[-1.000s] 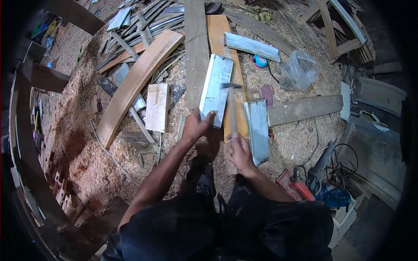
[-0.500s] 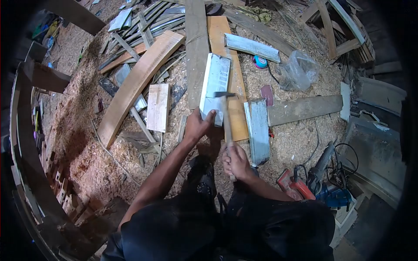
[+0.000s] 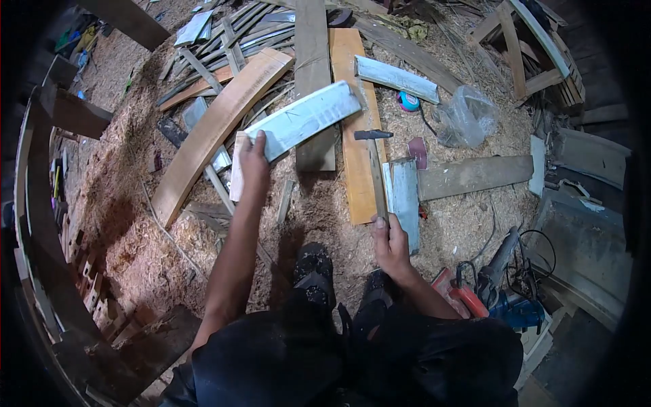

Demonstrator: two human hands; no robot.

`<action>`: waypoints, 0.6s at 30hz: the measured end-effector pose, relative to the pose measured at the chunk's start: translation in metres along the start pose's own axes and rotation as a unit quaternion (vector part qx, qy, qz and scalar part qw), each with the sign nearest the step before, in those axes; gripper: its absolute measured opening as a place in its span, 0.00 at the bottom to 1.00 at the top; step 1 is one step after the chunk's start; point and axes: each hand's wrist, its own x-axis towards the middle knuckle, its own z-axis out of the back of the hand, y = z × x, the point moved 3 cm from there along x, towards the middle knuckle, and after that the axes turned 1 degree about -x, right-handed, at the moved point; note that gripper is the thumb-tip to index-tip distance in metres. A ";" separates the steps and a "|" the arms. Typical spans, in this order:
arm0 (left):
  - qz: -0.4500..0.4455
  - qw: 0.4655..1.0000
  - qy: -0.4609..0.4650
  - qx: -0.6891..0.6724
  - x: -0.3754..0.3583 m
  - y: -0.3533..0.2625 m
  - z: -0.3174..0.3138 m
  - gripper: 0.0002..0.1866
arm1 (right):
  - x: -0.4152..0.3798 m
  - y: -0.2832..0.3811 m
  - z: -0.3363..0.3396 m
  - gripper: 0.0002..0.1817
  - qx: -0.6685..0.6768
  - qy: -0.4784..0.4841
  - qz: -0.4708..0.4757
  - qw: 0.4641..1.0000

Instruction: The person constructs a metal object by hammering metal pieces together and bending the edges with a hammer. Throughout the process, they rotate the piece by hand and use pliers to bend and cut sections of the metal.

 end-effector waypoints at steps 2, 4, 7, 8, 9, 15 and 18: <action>0.058 0.991 0.067 0.104 -0.013 -0.072 -0.013 0.21 | 0.002 0.016 0.010 0.15 -0.046 -0.008 0.033 0.998; 0.155 0.941 0.191 0.232 0.000 -0.113 -0.020 0.22 | 0.000 0.029 0.022 0.15 -0.083 0.007 0.051 0.995; 0.187 0.888 0.230 0.352 0.014 -0.090 -0.032 0.20 | 0.006 0.036 0.019 0.14 -0.113 0.055 0.044 0.991; 0.201 0.865 0.252 0.385 0.025 -0.072 -0.033 0.20 | 0.006 0.035 0.017 0.15 -0.122 0.072 0.034 0.989; 0.213 0.833 0.312 0.404 0.031 -0.059 -0.037 0.19 | 0.006 0.028 0.016 0.15 -0.136 0.075 0.040 0.987; 0.264 0.792 0.312 0.453 0.029 -0.029 -0.074 0.19 | 0.011 0.007 0.015 0.17 -0.220 0.076 0.025 0.972; 0.285 0.791 0.310 0.444 0.033 -0.032 -0.087 0.18 | 0.018 0.019 0.022 0.19 -0.238 0.045 0.086 0.966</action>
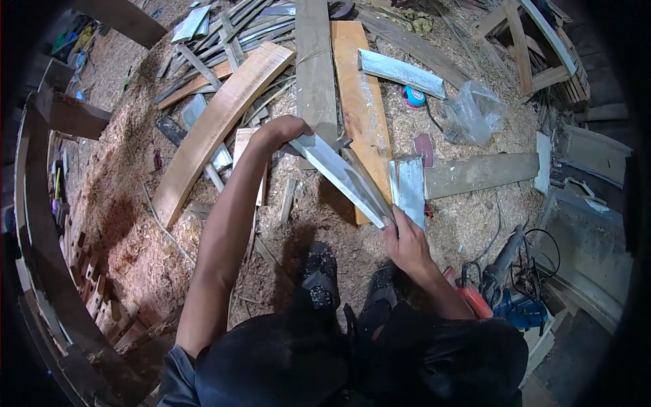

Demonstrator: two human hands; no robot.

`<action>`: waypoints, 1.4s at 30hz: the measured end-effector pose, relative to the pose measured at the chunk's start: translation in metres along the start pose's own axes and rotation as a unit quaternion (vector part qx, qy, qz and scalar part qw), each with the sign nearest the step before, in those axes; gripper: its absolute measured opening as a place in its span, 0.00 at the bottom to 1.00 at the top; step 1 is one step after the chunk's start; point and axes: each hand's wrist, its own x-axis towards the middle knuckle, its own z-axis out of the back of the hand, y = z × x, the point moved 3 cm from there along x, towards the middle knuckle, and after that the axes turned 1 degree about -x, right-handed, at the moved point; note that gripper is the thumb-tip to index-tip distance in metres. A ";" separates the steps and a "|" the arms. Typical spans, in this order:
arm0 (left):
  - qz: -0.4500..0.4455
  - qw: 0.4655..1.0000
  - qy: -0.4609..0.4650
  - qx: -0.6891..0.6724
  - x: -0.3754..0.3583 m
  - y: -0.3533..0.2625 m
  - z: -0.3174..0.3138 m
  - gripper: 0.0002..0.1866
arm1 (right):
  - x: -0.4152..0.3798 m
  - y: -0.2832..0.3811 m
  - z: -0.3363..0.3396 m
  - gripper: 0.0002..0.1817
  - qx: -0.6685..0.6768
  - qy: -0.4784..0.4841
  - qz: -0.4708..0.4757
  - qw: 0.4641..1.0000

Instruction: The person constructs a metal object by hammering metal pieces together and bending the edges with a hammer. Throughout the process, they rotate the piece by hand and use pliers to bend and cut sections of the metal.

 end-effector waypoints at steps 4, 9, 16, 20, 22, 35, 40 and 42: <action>0.008 1.000 0.002 0.001 0.006 -0.004 -0.003 0.17 | 0.016 0.012 0.019 0.21 -0.044 0.005 0.017 0.999; 0.005 0.999 0.021 0.029 0.012 -0.016 -0.002 0.17 | 0.033 0.011 0.028 0.23 -0.047 0.009 0.065 0.997; -0.010 1.000 0.004 0.001 0.016 -0.009 -0.005 0.17 | 0.031 -0.010 0.032 0.23 -0.019 0.020 0.041 0.999; -0.030 0.999 -0.008 0.038 0.012 -0.013 0.000 0.17 | 0.028 -0.004 0.027 0.22 -0.083 0.119 -0.044 0.988; -0.037 0.998 -0.019 0.047 0.018 -0.001 -0.002 0.17 | 0.025 -0.017 0.023 0.22 -0.042 0.051 -0.014 0.998; -0.095 0.993 -0.044 -0.063 -0.031 -0.002 0.010 0.24 | 0.025 0.020 0.041 0.18 0.101 -0.016 -0.043 0.994; -0.138 0.973 -0.055 -0.178 -0.023 0.053 0.016 0.23 | 0.032 0.012 0.033 0.20 0.102 -0.058 -0.055 0.992; -0.158 0.926 -0.134 -0.316 -0.022 0.072 0.007 0.21 | 0.031 0.004 0.026 0.20 0.099 -0.057 -0.052 0.992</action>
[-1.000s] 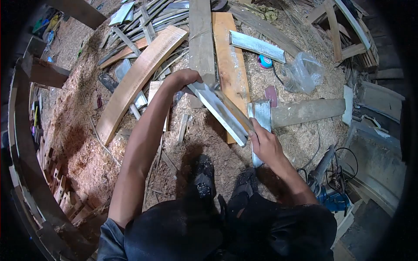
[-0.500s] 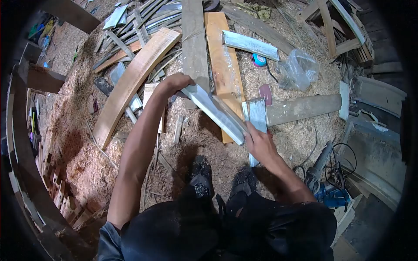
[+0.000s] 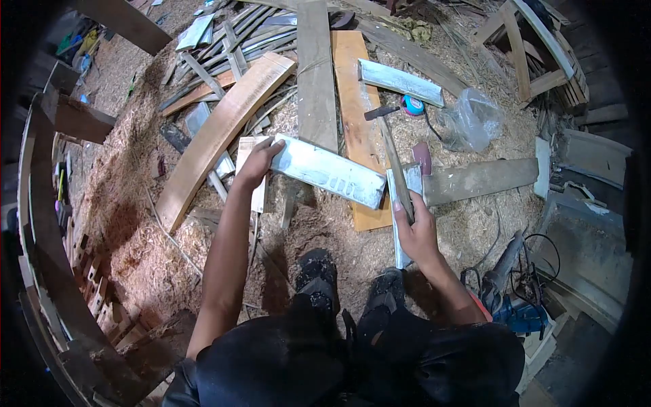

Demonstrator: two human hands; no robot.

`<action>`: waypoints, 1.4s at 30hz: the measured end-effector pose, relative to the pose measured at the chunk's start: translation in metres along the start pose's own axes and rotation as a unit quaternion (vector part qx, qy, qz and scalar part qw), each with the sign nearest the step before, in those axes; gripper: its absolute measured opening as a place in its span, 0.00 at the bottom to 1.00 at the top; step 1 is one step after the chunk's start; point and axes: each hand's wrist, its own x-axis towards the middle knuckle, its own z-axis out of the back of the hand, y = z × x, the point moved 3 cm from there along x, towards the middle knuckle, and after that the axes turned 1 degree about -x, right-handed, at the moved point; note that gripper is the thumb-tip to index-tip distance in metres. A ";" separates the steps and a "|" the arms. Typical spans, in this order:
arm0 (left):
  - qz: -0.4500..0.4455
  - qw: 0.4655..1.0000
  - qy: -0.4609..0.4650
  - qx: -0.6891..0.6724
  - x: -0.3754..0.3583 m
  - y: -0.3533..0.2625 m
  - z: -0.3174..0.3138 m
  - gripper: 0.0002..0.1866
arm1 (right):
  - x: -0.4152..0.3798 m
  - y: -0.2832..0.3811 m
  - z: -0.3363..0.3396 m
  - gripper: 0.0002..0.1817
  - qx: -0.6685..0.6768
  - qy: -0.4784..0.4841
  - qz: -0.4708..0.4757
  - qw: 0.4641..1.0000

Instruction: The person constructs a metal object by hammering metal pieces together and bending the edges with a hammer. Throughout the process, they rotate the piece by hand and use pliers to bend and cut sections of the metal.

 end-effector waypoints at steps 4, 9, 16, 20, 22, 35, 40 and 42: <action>0.025 0.998 0.019 0.051 -0.021 0.036 0.000 0.24 | -0.014 -0.003 -0.015 0.19 0.016 0.039 -0.012 0.999; -0.043 0.985 -0.063 0.153 -0.037 0.050 -0.011 0.22 | -0.036 -0.012 -0.045 0.20 -0.016 0.114 0.007 0.993; -0.098 0.980 -0.102 0.139 -0.048 0.043 -0.018 0.22 | -0.035 0.014 -0.049 0.23 -0.071 0.110 0.059 0.990; -0.057 0.987 -0.102 0.113 -0.053 0.044 -0.020 0.21 | -0.021 0.023 -0.036 0.25 -0.082 0.148 0.037 0.985; -0.085 0.984 -0.103 0.120 -0.049 0.043 -0.021 0.20 | -0.026 0.021 -0.041 0.26 -0.055 0.054 0.142 0.987; -0.068 0.988 -0.095 0.101 -0.055 0.024 -0.027 0.16 | -0.026 0.027 -0.036 0.27 -0.091 0.155 0.001 0.984; -0.096 0.985 -0.097 0.101 -0.056 0.032 -0.026 0.16 | -0.024 0.040 -0.026 0.25 -0.023 0.015 0.115 0.993; -0.082 0.984 -0.102 0.124 -0.053 0.031 -0.024 0.17 | -0.029 0.030 -0.036 0.24 -0.037 0.065 0.064 0.995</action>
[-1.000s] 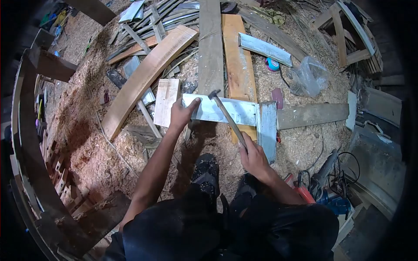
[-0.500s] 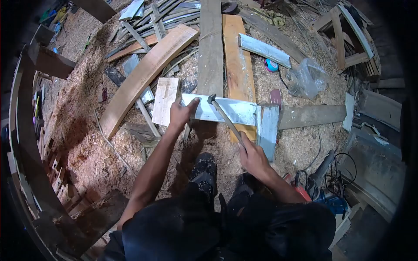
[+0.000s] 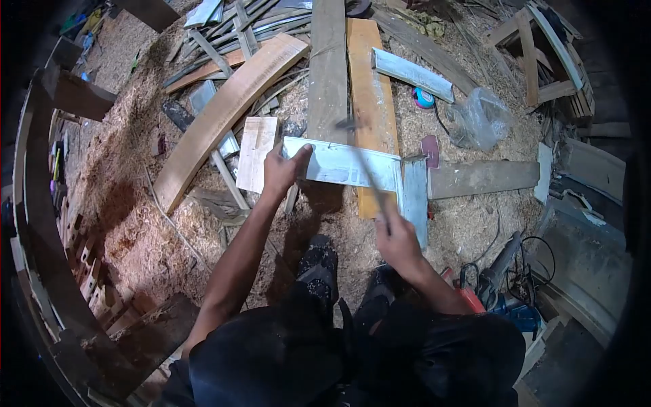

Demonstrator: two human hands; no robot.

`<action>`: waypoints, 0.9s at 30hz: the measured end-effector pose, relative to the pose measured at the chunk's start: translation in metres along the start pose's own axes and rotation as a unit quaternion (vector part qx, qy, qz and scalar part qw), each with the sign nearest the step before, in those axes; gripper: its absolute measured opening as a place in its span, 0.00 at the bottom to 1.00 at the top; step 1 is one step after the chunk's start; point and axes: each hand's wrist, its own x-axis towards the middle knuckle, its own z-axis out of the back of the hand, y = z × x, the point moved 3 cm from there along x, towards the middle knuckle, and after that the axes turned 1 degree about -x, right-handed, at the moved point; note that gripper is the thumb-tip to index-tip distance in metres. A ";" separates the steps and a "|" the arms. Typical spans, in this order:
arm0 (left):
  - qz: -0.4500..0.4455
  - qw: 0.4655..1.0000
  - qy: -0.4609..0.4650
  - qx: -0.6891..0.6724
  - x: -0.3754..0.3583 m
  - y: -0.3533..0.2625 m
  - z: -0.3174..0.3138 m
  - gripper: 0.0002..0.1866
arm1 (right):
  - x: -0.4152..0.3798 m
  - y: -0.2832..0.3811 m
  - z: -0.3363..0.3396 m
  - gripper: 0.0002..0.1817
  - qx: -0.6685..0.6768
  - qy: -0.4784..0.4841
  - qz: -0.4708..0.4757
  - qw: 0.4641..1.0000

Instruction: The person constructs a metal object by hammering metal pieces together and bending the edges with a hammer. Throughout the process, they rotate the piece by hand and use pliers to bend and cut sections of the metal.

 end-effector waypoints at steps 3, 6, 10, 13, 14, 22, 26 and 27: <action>0.012 1.000 -0.009 0.004 0.003 0.004 -0.001 0.17 | -0.008 -0.021 -0.010 0.23 -0.037 0.072 0.022 0.996; -0.016 1.000 -0.012 0.008 -0.002 -0.001 -0.001 0.17 | 0.007 0.008 0.011 0.24 0.085 0.063 -0.118 0.987; -0.006 1.000 0.005 -0.024 -0.004 0.002 -0.002 0.17 | 0.033 -0.025 0.027 0.24 0.257 0.089 -0.211 0.939; 0.003 0.999 0.025 -0.035 -0.001 0.008 -0.002 0.17 | 0.042 -0.034 0.029 0.23 0.226 0.137 -0.221 0.939; 0.005 0.999 0.031 -0.034 0.001 0.009 -0.001 0.17 | 0.046 -0.037 0.029 0.22 0.193 0.162 -0.193 0.948; 0.028 0.999 0.029 -0.034 0.006 0.010 0.000 0.17 | 0.060 -0.048 0.043 0.17 0.197 0.211 -0.169 0.942; 0.016 0.998 0.028 -0.055 0.008 0.011 0.001 0.18 | 0.058 -0.043 0.055 0.17 0.276 0.206 -0.268 0.900; 0.015 0.999 0.027 -0.038 0.006 0.012 0.001 0.18 | 0.058 -0.046 0.049 0.17 0.342 0.147 -0.273 0.887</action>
